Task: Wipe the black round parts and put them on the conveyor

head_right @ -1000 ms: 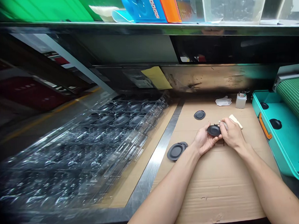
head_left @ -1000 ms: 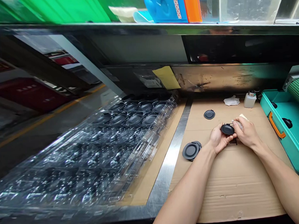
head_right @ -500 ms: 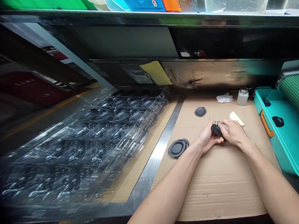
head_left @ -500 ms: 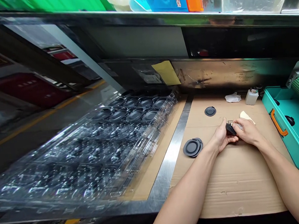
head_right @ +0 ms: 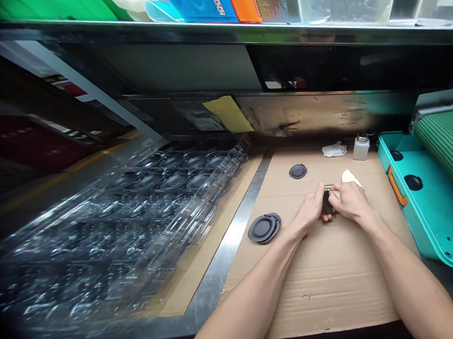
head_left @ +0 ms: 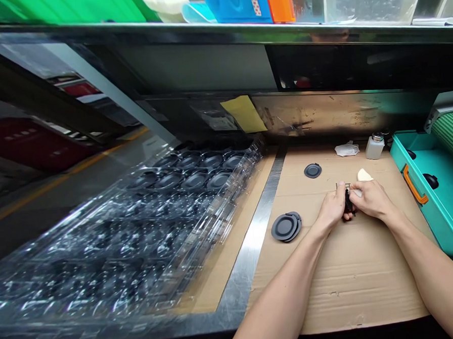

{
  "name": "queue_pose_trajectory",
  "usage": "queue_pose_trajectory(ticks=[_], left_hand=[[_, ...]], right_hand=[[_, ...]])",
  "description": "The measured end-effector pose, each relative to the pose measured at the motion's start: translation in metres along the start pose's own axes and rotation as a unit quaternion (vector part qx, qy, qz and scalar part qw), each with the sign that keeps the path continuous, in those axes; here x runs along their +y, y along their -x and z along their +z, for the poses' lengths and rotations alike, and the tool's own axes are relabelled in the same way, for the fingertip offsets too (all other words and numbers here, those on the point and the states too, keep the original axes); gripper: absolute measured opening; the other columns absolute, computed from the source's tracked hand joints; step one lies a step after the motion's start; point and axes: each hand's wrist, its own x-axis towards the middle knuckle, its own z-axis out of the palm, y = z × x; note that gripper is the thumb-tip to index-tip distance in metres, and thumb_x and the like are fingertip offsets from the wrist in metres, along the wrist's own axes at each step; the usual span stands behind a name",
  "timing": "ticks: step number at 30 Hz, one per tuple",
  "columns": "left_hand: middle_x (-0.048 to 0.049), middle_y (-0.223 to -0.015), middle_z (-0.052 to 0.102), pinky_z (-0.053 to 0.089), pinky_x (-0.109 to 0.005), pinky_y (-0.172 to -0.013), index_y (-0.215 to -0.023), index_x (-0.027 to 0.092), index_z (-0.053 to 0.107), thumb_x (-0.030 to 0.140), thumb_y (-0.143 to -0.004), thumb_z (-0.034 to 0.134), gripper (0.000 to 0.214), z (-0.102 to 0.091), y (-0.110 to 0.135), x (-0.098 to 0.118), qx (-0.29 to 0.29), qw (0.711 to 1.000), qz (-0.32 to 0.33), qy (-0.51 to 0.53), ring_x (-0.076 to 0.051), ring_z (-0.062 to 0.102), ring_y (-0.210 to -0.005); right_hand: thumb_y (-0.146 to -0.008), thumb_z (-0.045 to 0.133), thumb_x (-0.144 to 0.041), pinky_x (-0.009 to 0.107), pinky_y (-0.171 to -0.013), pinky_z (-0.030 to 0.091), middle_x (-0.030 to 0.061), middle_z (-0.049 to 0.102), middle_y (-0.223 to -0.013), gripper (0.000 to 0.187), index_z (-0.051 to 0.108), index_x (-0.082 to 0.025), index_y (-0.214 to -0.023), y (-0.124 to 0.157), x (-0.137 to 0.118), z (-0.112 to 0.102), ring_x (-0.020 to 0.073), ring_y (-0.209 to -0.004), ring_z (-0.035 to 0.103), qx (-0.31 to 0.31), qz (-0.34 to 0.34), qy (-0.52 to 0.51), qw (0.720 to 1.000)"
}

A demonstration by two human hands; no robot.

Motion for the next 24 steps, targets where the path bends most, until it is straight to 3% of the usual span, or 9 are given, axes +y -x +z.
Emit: queue_pose_trajectory(ticks=[4, 10, 24], left_hand=[[-0.0121, -0.059, 0.067, 0.041, -0.023, -0.038, -0.062, 0.011, 0.065, 0.071, -0.092, 0.028, 0.076, 0.0002, 0.0004, 0.0007, -0.017, 1.000, 0.004, 0.013, -0.014, 0.056, -0.039], [-0.0113, -0.055, 0.064, 0.041, -0.024, -0.036, -0.057, 0.012, 0.062, 0.074, -0.089, 0.031, 0.076, 0.0017, 0.0017, 0.0019, -0.007, 1.000, -0.004, -0.004, -0.015, 0.056, -0.038], [-0.0101, -0.056, 0.066, 0.044, -0.024, -0.040, -0.058, 0.015, 0.060, 0.070, -0.092, 0.031, 0.071, 0.0028, 0.0049, 0.0037, -0.003, 1.000, 0.009, 0.006, -0.015, 0.058, -0.041]], right_hand=[[-0.086, 0.050, -0.027, 0.024, -0.064, 0.035, -0.0003, 0.068, -0.068, 0.022, 0.068, -0.022, -0.076, 0.0000, 0.0047, -0.0027, 0.0145, -0.065, 0.057, 0.017, -0.030, -0.050, 0.998], [-0.083, 0.053, -0.029, 0.025, -0.061, 0.033, -0.0007, 0.064, -0.061, 0.020, 0.069, -0.023, -0.073, 0.0003, 0.0071, -0.0043, 0.0149, -0.062, 0.053, -0.006, -0.018, -0.017, 1.000], [-0.084, 0.049, -0.026, 0.024, -0.061, 0.034, -0.0010, 0.065, -0.062, 0.022, 0.066, -0.022, -0.070, 0.0016, 0.0021, -0.0043, 0.0132, -0.060, 0.052, 0.029, -0.030, -0.057, 0.998]])
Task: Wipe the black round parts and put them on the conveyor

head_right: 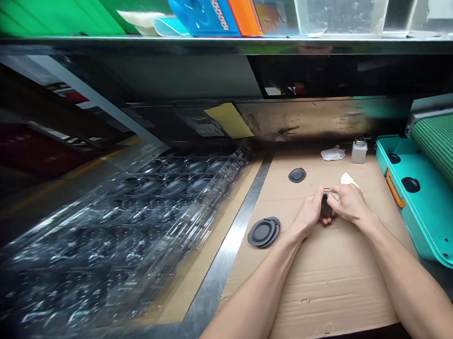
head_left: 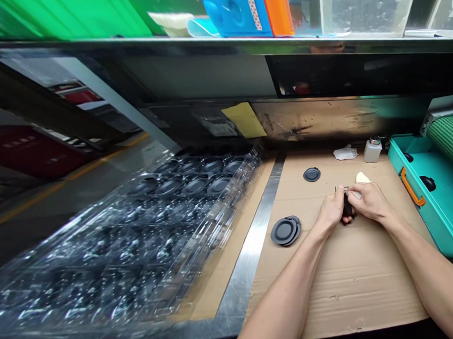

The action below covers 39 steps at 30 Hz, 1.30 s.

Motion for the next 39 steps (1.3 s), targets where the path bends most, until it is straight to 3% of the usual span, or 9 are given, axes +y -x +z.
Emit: queue_pose_trajectory(ticks=[11, 15, 17, 21, 25, 29, 35, 39], left_hand=[[-0.0115, -0.054, 0.065, 0.045, -0.027, -0.042, -0.058, 0.014, 0.064, 0.061, -0.095, 0.030, 0.069, 0.000, -0.003, -0.004, -0.001, 1.000, 0.004, -0.011, -0.018, 0.059, -0.041], [-0.0123, -0.057, 0.066, 0.046, -0.027, -0.042, -0.063, 0.012, 0.064, 0.054, -0.097, 0.033, 0.063, 0.000, -0.006, -0.003, 0.001, 0.999, -0.028, 0.037, -0.018, 0.059, -0.042], [-0.0119, -0.059, 0.066, 0.045, -0.025, -0.041, -0.070, 0.011, 0.064, 0.051, -0.098, 0.031, 0.060, -0.004, -0.009, 0.000, 0.013, 0.990, -0.071, 0.122, -0.016, 0.058, -0.041], [-0.0136, -0.062, 0.065, 0.044, -0.021, -0.041, -0.083, 0.005, 0.064, 0.045, -0.100, 0.024, 0.059, -0.017, -0.013, 0.006, 0.003, 0.945, -0.150, 0.291, -0.014, 0.059, -0.044], [-0.0142, -0.063, 0.064, 0.045, -0.021, -0.041, -0.088, 0.003, 0.064, 0.043, -0.100, 0.025, 0.058, -0.027, -0.014, 0.009, -0.015, 0.920, -0.172, 0.351, -0.014, 0.059, -0.045], [-0.0133, -0.064, 0.064, 0.045, -0.021, -0.040, -0.089, 0.003, 0.064, 0.050, -0.100, 0.027, 0.061, -0.028, -0.012, 0.011, -0.015, 0.914, -0.177, 0.364, -0.014, 0.059, -0.046], [-0.0124, -0.073, 0.066, 0.050, -0.023, -0.047, -0.096, 0.008, 0.065, 0.058, -0.096, 0.037, 0.058, -0.027, -0.005, 0.013, -0.058, 0.907, -0.137, 0.394, -0.015, 0.063, -0.056], [-0.0139, -0.085, 0.069, 0.053, -0.023, -0.054, -0.109, 0.010, 0.063, 0.055, -0.096, 0.044, 0.051, -0.027, -0.004, 0.013, -0.083, 0.894, -0.104, 0.427, -0.017, 0.066, -0.066]], right_hand=[[-0.085, 0.049, -0.028, 0.023, -0.062, 0.036, -0.0013, 0.065, -0.059, 0.024, 0.067, -0.021, -0.071, 0.001, -0.002, -0.001, 0.0134, -0.059, 0.053, -0.009, 0.020, -0.008, 1.000], [-0.085, 0.051, -0.030, 0.023, -0.062, 0.036, -0.0015, 0.066, -0.060, 0.023, 0.070, -0.023, -0.073, 0.001, -0.001, -0.001, 0.0141, -0.061, 0.056, -0.019, 0.024, 0.013, 0.999], [-0.086, 0.052, -0.032, 0.024, -0.063, 0.037, -0.0003, 0.070, -0.068, 0.023, 0.073, -0.023, -0.081, 0.000, 0.002, -0.002, 0.0148, -0.064, 0.059, 0.009, 0.028, 0.013, 0.999], [-0.089, 0.052, -0.038, 0.025, -0.072, 0.044, 0.0048, 0.075, -0.090, 0.029, 0.075, -0.022, -0.093, -0.003, 0.012, -0.007, 0.0184, -0.079, 0.066, 0.143, 0.054, -0.019, 0.988], [-0.088, 0.053, -0.040, 0.029, -0.075, 0.046, 0.0066, 0.076, -0.093, 0.030, 0.076, -0.021, -0.093, -0.006, 0.026, -0.009, 0.0224, -0.085, 0.068, 0.204, 0.107, -0.002, 0.973], [-0.090, 0.049, -0.040, 0.030, -0.077, 0.045, 0.0088, 0.076, -0.099, 0.034, 0.076, -0.020, -0.099, -0.008, 0.044, -0.011, 0.0247, -0.089, 0.068, 0.231, 0.133, 0.059, 0.962], [-0.092, 0.047, -0.038, 0.032, -0.071, 0.040, 0.0128, 0.073, -0.099, 0.037, 0.074, -0.020, -0.108, -0.005, 0.070, -0.018, 0.0253, -0.085, 0.066, 0.195, 0.221, 0.158, 0.942], [-0.094, 0.045, -0.030, 0.038, -0.080, 0.039, 0.0157, 0.070, -0.105, 0.033, 0.074, -0.018, -0.105, -0.005, 0.073, -0.014, 0.0298, -0.098, 0.061, 0.135, 0.215, 0.237, 0.938]])
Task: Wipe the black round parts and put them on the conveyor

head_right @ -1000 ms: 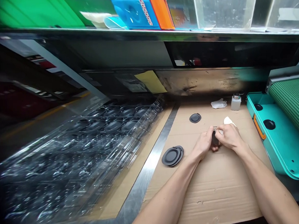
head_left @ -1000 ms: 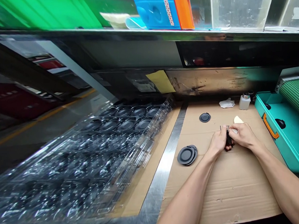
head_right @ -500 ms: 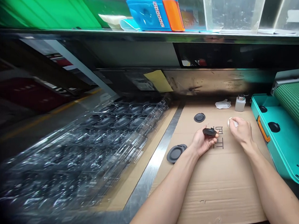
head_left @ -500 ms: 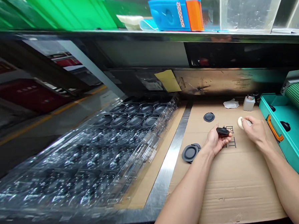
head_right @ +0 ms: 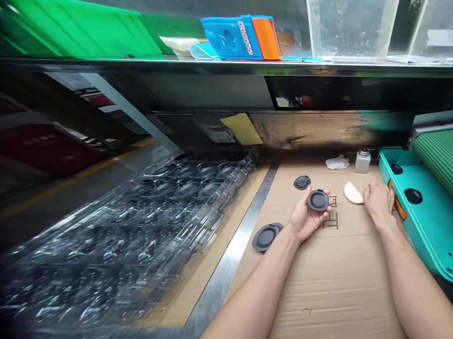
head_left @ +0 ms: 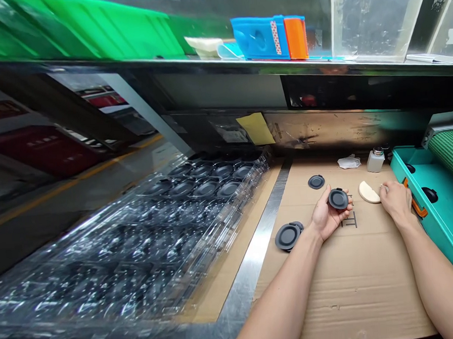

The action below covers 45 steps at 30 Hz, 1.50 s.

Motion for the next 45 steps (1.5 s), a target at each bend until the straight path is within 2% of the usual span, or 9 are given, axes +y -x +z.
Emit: queue_pose_trajectory(ticks=[4, 8, 13, 17, 21, 25, 30, 40, 45], left_hand=[[-0.0182, -0.098, 0.069, 0.053, -0.024, -0.059, -0.113, 0.011, 0.062, 0.052, -0.096, 0.047, 0.047, 0.001, 0.000, 0.000, -0.012, 1.000, 0.017, 0.017, -0.020, 0.069, -0.078], [-0.0208, -0.108, 0.068, 0.054, -0.027, -0.065, -0.112, 0.010, 0.062, 0.045, -0.098, 0.046, 0.041, 0.001, -0.001, -0.001, -0.015, 0.999, 0.039, 0.025, -0.024, 0.070, -0.089], [-0.0172, -0.111, 0.067, 0.056, -0.034, -0.080, -0.111, 0.013, 0.061, 0.032, -0.097, 0.047, 0.026, -0.001, -0.009, -0.007, 0.015, 0.994, 0.094, 0.046, -0.024, 0.069, -0.097], [-0.0115, -0.103, 0.069, 0.056, -0.036, -0.086, -0.101, 0.015, 0.062, 0.021, -0.094, 0.046, 0.018, -0.005, -0.014, -0.009, 0.043, 0.988, 0.135, 0.065, -0.020, 0.068, -0.093], [-0.0132, -0.105, 0.069, 0.056, -0.041, -0.090, -0.095, 0.014, 0.063, 0.025, -0.093, 0.046, 0.020, -0.007, -0.014, -0.006, 0.046, 0.990, 0.108, 0.073, -0.024, 0.068, -0.099], [-0.0128, -0.105, 0.070, 0.054, -0.037, -0.093, -0.097, 0.013, 0.064, 0.020, -0.094, 0.044, 0.022, -0.008, -0.015, -0.005, 0.046, 0.988, 0.139, 0.056, -0.021, 0.067, -0.100], [-0.0155, -0.104, 0.070, 0.055, -0.038, -0.092, -0.095, 0.012, 0.064, 0.021, -0.095, 0.044, 0.022, -0.012, -0.018, -0.006, 0.066, 0.988, 0.131, 0.043, -0.024, 0.068, -0.101], [-0.0158, -0.117, 0.067, 0.055, -0.046, -0.085, -0.109, 0.015, 0.059, 0.035, -0.094, 0.045, 0.029, -0.004, -0.005, -0.003, 0.051, 0.992, 0.114, 0.007, -0.027, 0.069, -0.098], [-0.0165, -0.130, 0.061, 0.048, -0.040, -0.100, -0.131, 0.015, 0.052, 0.035, -0.088, 0.061, 0.048, -0.008, -0.011, -0.019, 0.076, 0.929, 0.268, -0.245, -0.025, 0.061, -0.116]], right_hand=[[-0.098, 0.042, -0.033, 0.044, -0.089, 0.036, 0.0161, 0.064, -0.122, 0.036, 0.068, -0.020, -0.118, 0.009, -0.015, -0.001, 0.0333, -0.112, 0.051, 0.031, -0.054, 0.008, 0.998], [-0.097, 0.048, -0.044, 0.042, -0.089, 0.037, 0.0136, 0.065, -0.117, 0.036, 0.065, -0.024, -0.120, 0.018, -0.029, -0.004, 0.0306, -0.107, 0.053, -0.042, -0.160, -0.003, 0.986], [-0.096, 0.049, -0.034, 0.038, -0.093, 0.040, 0.0120, 0.069, -0.112, 0.033, 0.064, -0.020, -0.122, 0.024, -0.043, -0.005, 0.0275, -0.108, 0.058, -0.039, -0.160, -0.114, 0.980], [-0.097, 0.049, -0.036, 0.035, -0.092, 0.043, 0.0087, 0.069, -0.116, 0.031, 0.066, -0.022, -0.120, 0.045, -0.069, -0.014, 0.0237, -0.104, 0.059, -0.046, -0.266, -0.251, 0.930], [-0.099, 0.046, -0.033, 0.034, -0.088, 0.043, 0.0065, 0.066, -0.114, 0.028, 0.067, -0.026, -0.116, 0.061, -0.084, -0.026, 0.0224, -0.098, 0.054, -0.092, -0.399, -0.204, 0.889], [-0.100, 0.042, -0.027, 0.038, -0.086, 0.040, 0.0112, 0.061, -0.127, 0.032, 0.064, -0.023, -0.123, 0.058, -0.079, -0.033, 0.0256, -0.098, 0.048, -0.047, -0.347, -0.089, 0.933], [-0.100, 0.040, -0.029, 0.039, -0.082, 0.037, 0.0118, 0.063, -0.121, 0.031, 0.066, -0.024, -0.116, 0.054, -0.076, -0.031, 0.0267, -0.098, 0.047, -0.065, -0.387, -0.034, 0.919], [-0.098, 0.046, -0.034, 0.038, -0.088, 0.034, 0.0094, 0.063, -0.123, 0.030, 0.066, -0.023, -0.117, 0.027, -0.040, 0.005, 0.0284, -0.107, 0.047, -0.018, -0.141, 0.010, 0.990], [-0.098, 0.048, -0.037, 0.035, -0.089, 0.034, 0.0075, 0.066, -0.114, 0.029, 0.066, -0.025, -0.116, 0.024, -0.034, 0.015, 0.0267, -0.105, 0.049, -0.027, -0.122, -0.021, 0.992]])
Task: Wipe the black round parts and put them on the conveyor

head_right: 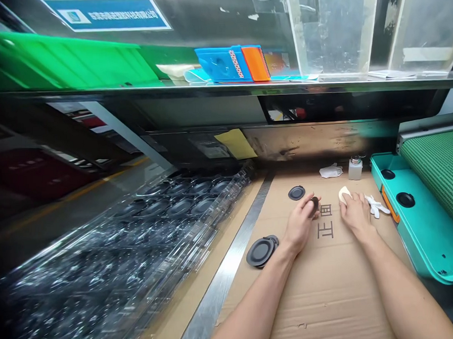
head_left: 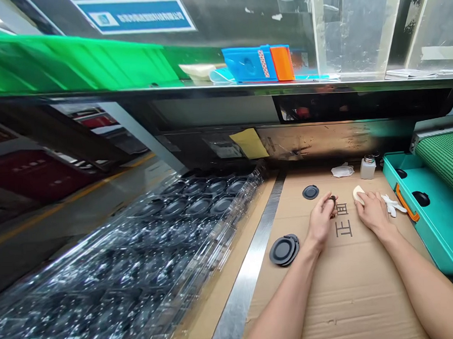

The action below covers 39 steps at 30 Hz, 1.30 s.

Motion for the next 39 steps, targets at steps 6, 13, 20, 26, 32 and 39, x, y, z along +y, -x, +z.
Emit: queue_pose_trajectory(ticks=[6, 13, 20, 26, 32, 39], left_hand=[[-0.0097, -0.133, 0.060, 0.039, -0.041, -0.112, -0.150, 0.026, 0.032, 0.023, -0.077, 0.075, 0.085, 0.003, 0.012, -0.009, -0.045, 0.889, 0.286, -0.354, -0.023, 0.052, -0.128], [-0.0077, -0.130, 0.061, 0.044, -0.039, -0.108, -0.156, 0.031, 0.016, 0.020, -0.077, 0.077, 0.101, 0.003, 0.012, -0.006, -0.030, 0.859, 0.335, -0.386, -0.021, 0.055, -0.123], [-0.0102, -0.130, 0.062, 0.044, -0.040, -0.107, -0.147, 0.026, 0.035, 0.028, -0.079, 0.075, 0.079, 0.005, 0.013, -0.006, -0.035, 0.865, 0.318, -0.387, -0.023, 0.056, -0.123], [-0.0067, -0.091, 0.069, 0.055, -0.027, -0.062, -0.108, 0.019, 0.057, 0.047, -0.095, 0.048, 0.032, -0.016, -0.002, 0.011, 0.122, 0.940, 0.133, -0.291, -0.017, 0.068, -0.074], [-0.0031, -0.076, 0.068, 0.052, -0.027, -0.060, -0.097, 0.019, 0.063, 0.052, -0.092, 0.050, 0.036, -0.031, -0.014, 0.008, 0.151, 0.923, 0.077, -0.346, -0.016, 0.061, -0.062], [-0.0144, -0.116, 0.071, 0.047, -0.042, -0.099, -0.118, 0.015, 0.063, 0.036, -0.092, 0.052, 0.035, -0.024, -0.006, -0.002, 0.057, 0.853, 0.099, -0.510, -0.029, 0.065, -0.110]], right_hand=[[-0.097, 0.049, -0.036, 0.034, -0.089, 0.035, 0.0073, 0.065, -0.116, 0.031, 0.064, -0.026, -0.121, -0.002, 0.002, 0.004, 0.0259, -0.106, 0.049, 0.010, 0.008, -0.005, 1.000], [-0.097, 0.050, -0.037, 0.034, -0.090, 0.035, 0.0069, 0.065, -0.116, 0.032, 0.064, -0.026, -0.123, -0.003, 0.004, 0.008, 0.0260, -0.107, 0.050, 0.015, 0.011, -0.010, 1.000], [-0.097, 0.050, -0.038, 0.035, -0.090, 0.035, 0.0076, 0.065, -0.118, 0.033, 0.064, -0.025, -0.124, -0.004, 0.004, 0.008, 0.0261, -0.107, 0.050, 0.015, 0.013, -0.016, 1.000], [-0.096, 0.050, -0.038, 0.035, -0.088, 0.035, 0.0059, 0.065, -0.118, 0.031, 0.065, -0.026, -0.122, -0.003, 0.002, 0.006, 0.0262, -0.108, 0.050, 0.016, 0.018, -0.026, 0.999], [-0.096, 0.051, -0.038, 0.035, -0.086, 0.035, 0.0057, 0.065, -0.116, 0.029, 0.065, -0.027, -0.119, -0.002, 0.002, 0.006, 0.0258, -0.106, 0.050, 0.014, 0.022, -0.024, 0.999], [-0.097, 0.049, -0.038, 0.035, -0.086, 0.035, 0.0070, 0.064, -0.118, 0.029, 0.065, -0.026, -0.117, -0.002, 0.001, 0.005, 0.0268, -0.107, 0.049, 0.009, 0.022, -0.026, 0.999]])
